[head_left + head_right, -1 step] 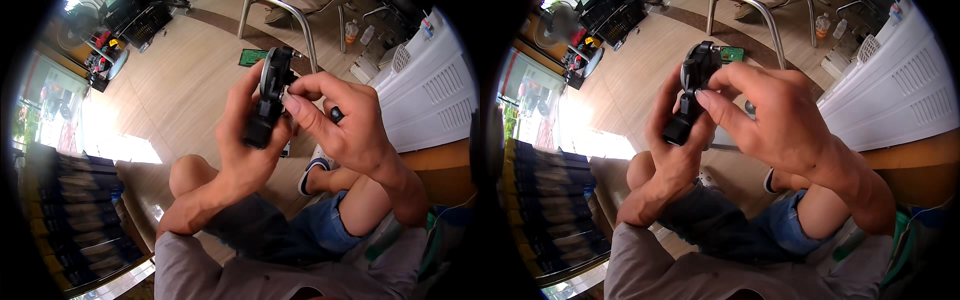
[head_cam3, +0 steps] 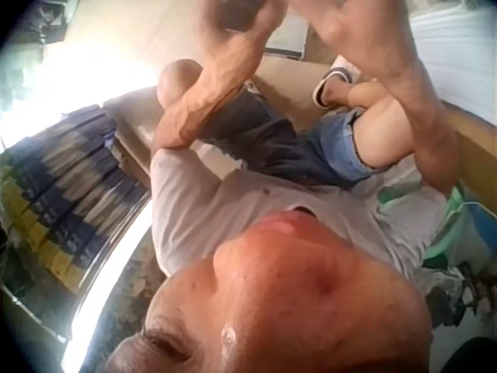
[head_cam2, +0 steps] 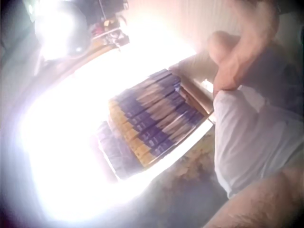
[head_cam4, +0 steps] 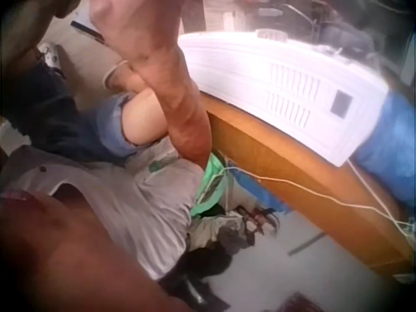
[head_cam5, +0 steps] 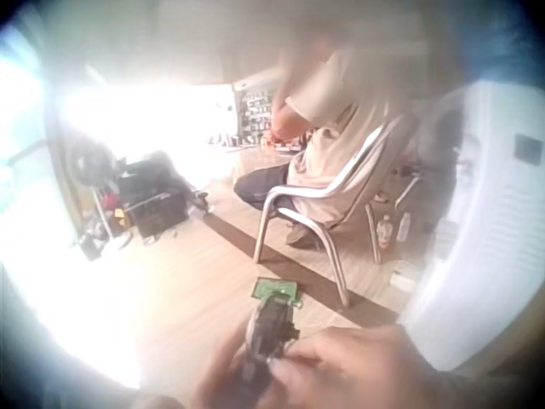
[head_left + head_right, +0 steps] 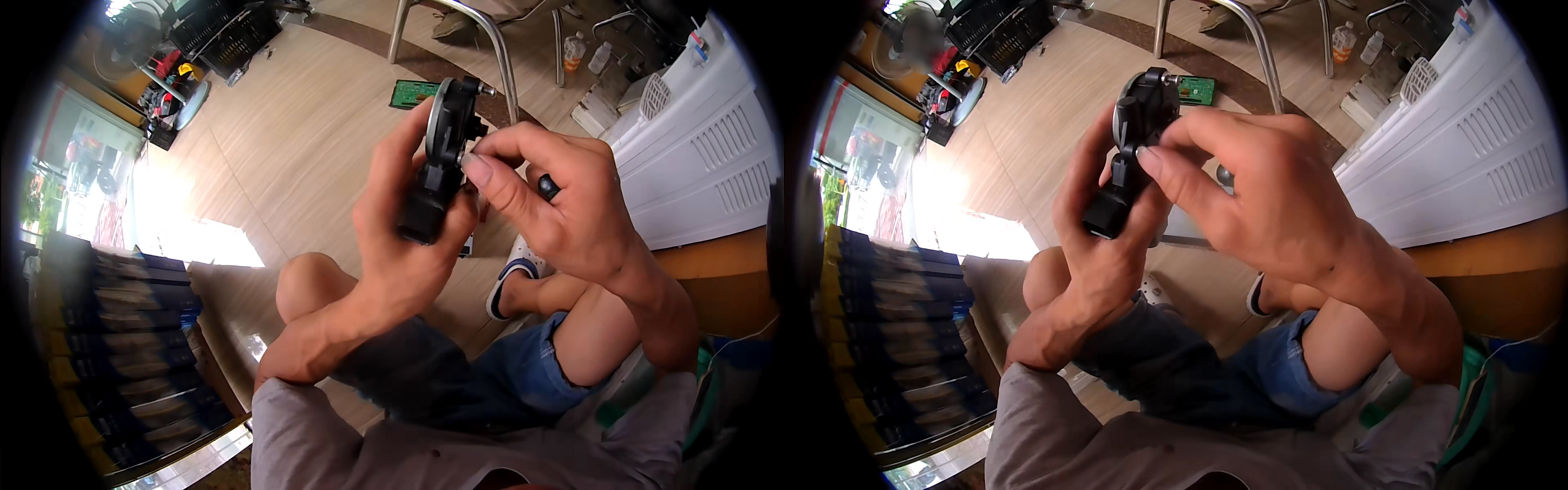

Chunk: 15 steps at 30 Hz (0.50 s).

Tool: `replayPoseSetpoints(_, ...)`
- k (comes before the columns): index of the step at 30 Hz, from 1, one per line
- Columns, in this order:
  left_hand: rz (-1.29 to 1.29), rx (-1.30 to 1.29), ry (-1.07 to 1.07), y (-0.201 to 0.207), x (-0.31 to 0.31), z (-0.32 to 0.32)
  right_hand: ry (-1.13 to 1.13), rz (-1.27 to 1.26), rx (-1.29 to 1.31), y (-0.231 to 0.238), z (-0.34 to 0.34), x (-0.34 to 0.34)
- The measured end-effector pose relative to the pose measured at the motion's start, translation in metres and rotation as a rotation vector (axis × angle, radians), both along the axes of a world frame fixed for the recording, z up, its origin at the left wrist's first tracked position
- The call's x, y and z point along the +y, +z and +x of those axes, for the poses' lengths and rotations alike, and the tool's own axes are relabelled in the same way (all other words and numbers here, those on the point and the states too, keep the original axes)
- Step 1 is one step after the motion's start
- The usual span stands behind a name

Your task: The person uses a screwdriver to tighten screws on a black plastic mechanical assembly with an attached motor and circuit board.

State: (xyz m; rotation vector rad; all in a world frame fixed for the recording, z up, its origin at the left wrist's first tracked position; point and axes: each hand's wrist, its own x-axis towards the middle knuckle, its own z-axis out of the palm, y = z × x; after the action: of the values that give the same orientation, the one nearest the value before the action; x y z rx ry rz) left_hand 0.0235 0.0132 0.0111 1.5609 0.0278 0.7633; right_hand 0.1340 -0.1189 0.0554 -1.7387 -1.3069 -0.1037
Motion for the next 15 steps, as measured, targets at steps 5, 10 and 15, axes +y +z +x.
replayPoseSetpoints(5, 0.174, 0.01, 0.065, -0.01, 0.007, 0.0, 0.051, -0.043, 0.022, 0.006, 0.002, -0.001)
replayPoseSetpoints(10, 0.254, 0.028, 0.091, -0.009, 0.008, 0.001, 0.015, -0.06, 0.026, 0.01, 0.0, -0.003)
replayPoseSetpoints(15, 0.314, -0.031, 0.156, -0.006, 0.008, 0.005, -0.031, -0.006, 0.107, 0.006, 0.0, -0.004)
